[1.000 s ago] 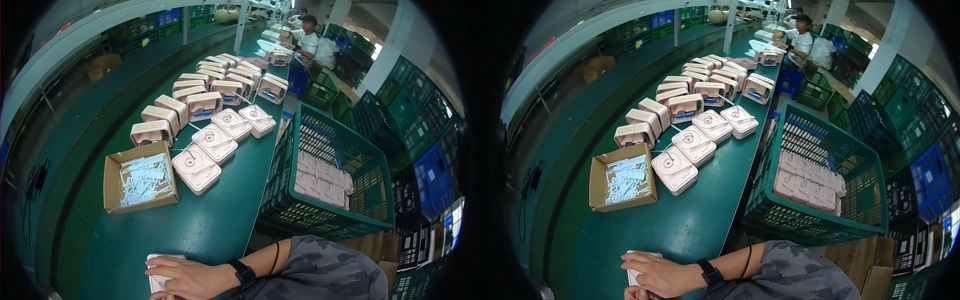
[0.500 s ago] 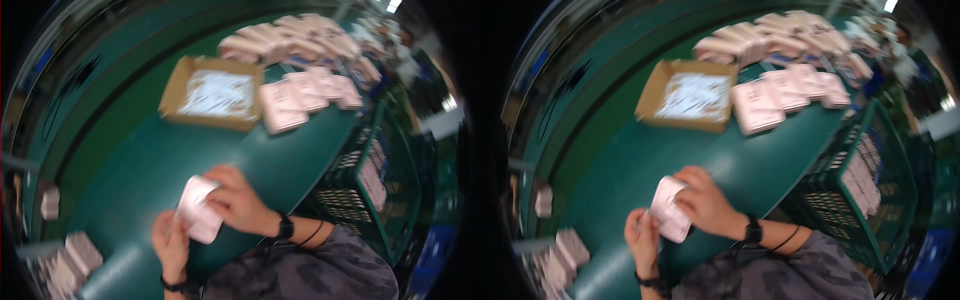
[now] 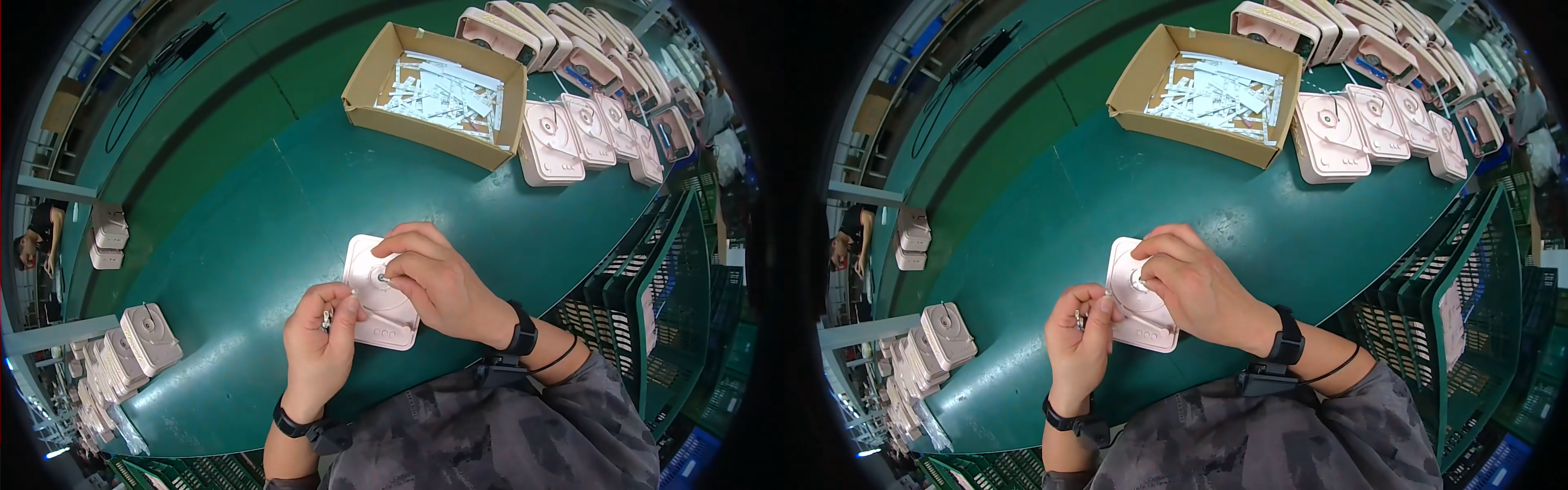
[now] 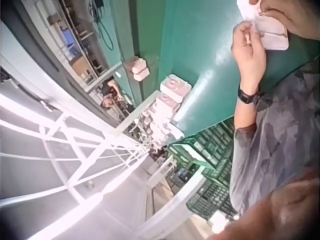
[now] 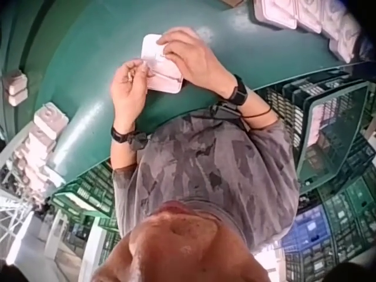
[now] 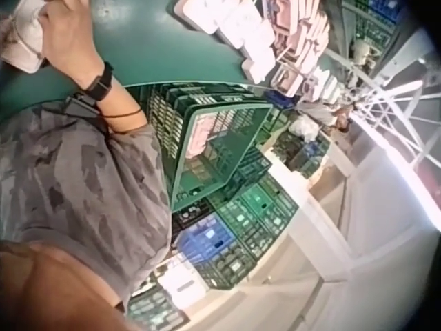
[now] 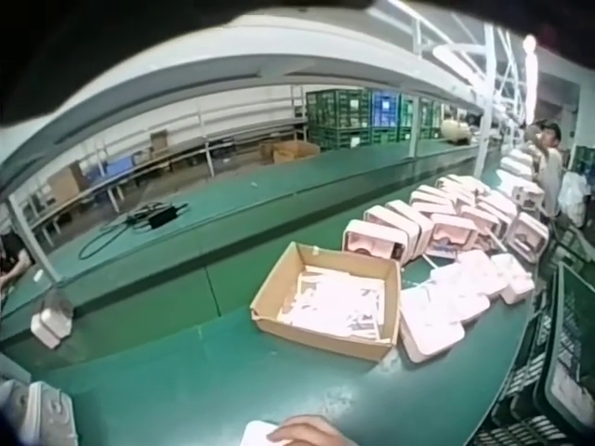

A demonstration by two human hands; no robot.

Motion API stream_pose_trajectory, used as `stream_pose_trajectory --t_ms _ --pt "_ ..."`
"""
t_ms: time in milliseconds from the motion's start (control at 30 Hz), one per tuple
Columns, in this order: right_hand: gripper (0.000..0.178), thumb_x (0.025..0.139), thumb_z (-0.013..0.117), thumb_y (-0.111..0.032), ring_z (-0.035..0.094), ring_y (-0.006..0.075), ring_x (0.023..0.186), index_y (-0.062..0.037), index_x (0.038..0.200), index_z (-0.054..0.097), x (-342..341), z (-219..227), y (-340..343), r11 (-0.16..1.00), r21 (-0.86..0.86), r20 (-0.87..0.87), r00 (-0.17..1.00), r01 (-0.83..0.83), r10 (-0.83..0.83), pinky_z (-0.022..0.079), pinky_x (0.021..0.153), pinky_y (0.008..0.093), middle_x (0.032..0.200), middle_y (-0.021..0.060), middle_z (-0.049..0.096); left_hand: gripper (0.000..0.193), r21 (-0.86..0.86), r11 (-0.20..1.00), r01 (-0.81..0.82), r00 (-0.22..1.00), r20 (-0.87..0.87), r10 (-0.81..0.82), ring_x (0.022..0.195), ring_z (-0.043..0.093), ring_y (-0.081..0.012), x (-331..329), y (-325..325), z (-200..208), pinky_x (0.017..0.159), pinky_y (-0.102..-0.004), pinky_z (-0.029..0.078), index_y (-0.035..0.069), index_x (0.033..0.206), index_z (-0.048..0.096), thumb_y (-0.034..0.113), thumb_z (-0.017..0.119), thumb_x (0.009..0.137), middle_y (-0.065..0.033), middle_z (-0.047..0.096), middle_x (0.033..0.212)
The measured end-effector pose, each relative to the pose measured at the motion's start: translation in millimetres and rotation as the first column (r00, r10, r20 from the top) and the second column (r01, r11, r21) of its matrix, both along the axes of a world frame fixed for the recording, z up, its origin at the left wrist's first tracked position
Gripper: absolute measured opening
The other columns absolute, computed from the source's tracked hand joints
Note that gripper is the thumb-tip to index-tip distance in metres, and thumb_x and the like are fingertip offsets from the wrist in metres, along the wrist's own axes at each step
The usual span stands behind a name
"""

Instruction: The person picks up a strip from a box, peels off the backing, and presses the strip onto the back of a pink plastic housing. This process is repeated for several housings, which are then placed on the conveyor belt.

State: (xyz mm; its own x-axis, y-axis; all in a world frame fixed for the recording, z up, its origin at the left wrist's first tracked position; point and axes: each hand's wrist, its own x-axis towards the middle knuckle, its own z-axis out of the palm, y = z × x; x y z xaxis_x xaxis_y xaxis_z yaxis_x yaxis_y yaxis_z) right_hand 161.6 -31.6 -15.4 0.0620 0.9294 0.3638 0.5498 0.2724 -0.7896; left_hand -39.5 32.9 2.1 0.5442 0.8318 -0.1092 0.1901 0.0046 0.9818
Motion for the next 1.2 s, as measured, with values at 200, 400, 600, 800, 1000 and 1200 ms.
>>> stream_pose_trajectory --t_ms 200,400,600,800,1000,1200 --pt "0.006 0.087 0.068 0.001 0.058 0.0338 0.117 0.0015 0.089 0.062 6.7 -6.3 1.0 0.997 -0.069 -0.188 0.982 -0.021 0.007 0.05 0.095 0.0416 0.119 0.0136 0.067 0.01 -0.073 0.997 0.017 1.0 0.024 -0.015 0.056 0.052 -0.0032 10.5 5.9 -10.3 0.05 -0.0189 0.041 -0.001 0.109 0.062 0.007 0.059 0.104 -0.0064 0.07 0.084" --pt "0.003 0.09 0.064 -0.001 0.058 0.0317 0.116 0.0012 0.089 0.063 21.0 1.1 4.8 0.953 -0.239 -0.344 0.934 -0.184 0.094 0.049 0.097 0.0395 0.117 0.0136 0.066 0.009 -0.209 0.978 0.015 1.0 0.004 -0.015 0.062 0.055 -0.004 13.1 -7.6 -1.2 0.055 -0.0218 0.046 0.001 0.107 0.064 0.009 0.063 0.103 -0.0019 0.072 0.087" --pt "0.004 0.09 0.065 -0.002 0.058 0.0305 0.116 0.0011 0.088 0.065 21.3 17.9 5.4 0.984 -0.065 0.084 0.981 -0.167 0.172 0.05 0.096 0.0396 0.114 0.0127 0.065 0.008 -0.062 0.995 0.078 0.997 0.001 -0.078 0.063 0.055 -0.0039 15.6 0.3 2.3 0.055 -0.0219 0.046 0.0 0.106 0.065 0.008 0.063 0.102 -0.0016 0.071 0.085" --pt "0.005 0.089 0.067 -0.003 0.058 0.0307 0.116 0.0011 0.086 0.067 13.7 15.1 5.2 0.992 -0.021 0.135 0.982 -0.128 0.129 0.05 0.095 0.0404 0.113 0.0122 0.065 0.008 -0.033 0.995 0.096 0.992 -0.079 -0.098 0.066 0.057 -0.0054 19.1 -2.5 1.7 0.058 -0.0221 0.047 0.0 0.105 0.065 0.006 0.062 0.102 -0.0019 0.07 0.084" --pt "0.003 0.089 0.066 -0.002 0.058 0.0313 0.115 0.0013 0.088 0.066 9.9 0.8 0.7 0.995 -0.032 -0.04 0.995 -0.093 0.091 0.05 0.095 0.0405 0.114 0.0124 0.065 0.009 0.105 0.985 0.14 0.982 -0.14 -0.125 0.071 0.057 -0.0058 20.7 -1.8 -1.0 0.062 -0.0214 0.047 -0.002 0.104 0.064 0.007 0.06 0.103 -0.0015 0.067 0.083" --pt "0.011 0.092 0.059 -0.004 0.058 0.0316 0.113 0.0029 0.084 0.063 9.9 2.6 -0.2 0.996 -0.043 -0.121 0.99 -0.078 0.072 0.047 0.1 0.0439 0.11 0.0145 0.065 0.005 0.024 0.995 0.098 0.988 -0.125 -0.094 0.075 0.065 -0.0088 21.1 -0.4 1.2 0.067 -0.0251 0.053 0.0 0.101 0.067 0.005 0.065 0.1 -0.0031 0.071 0.082"
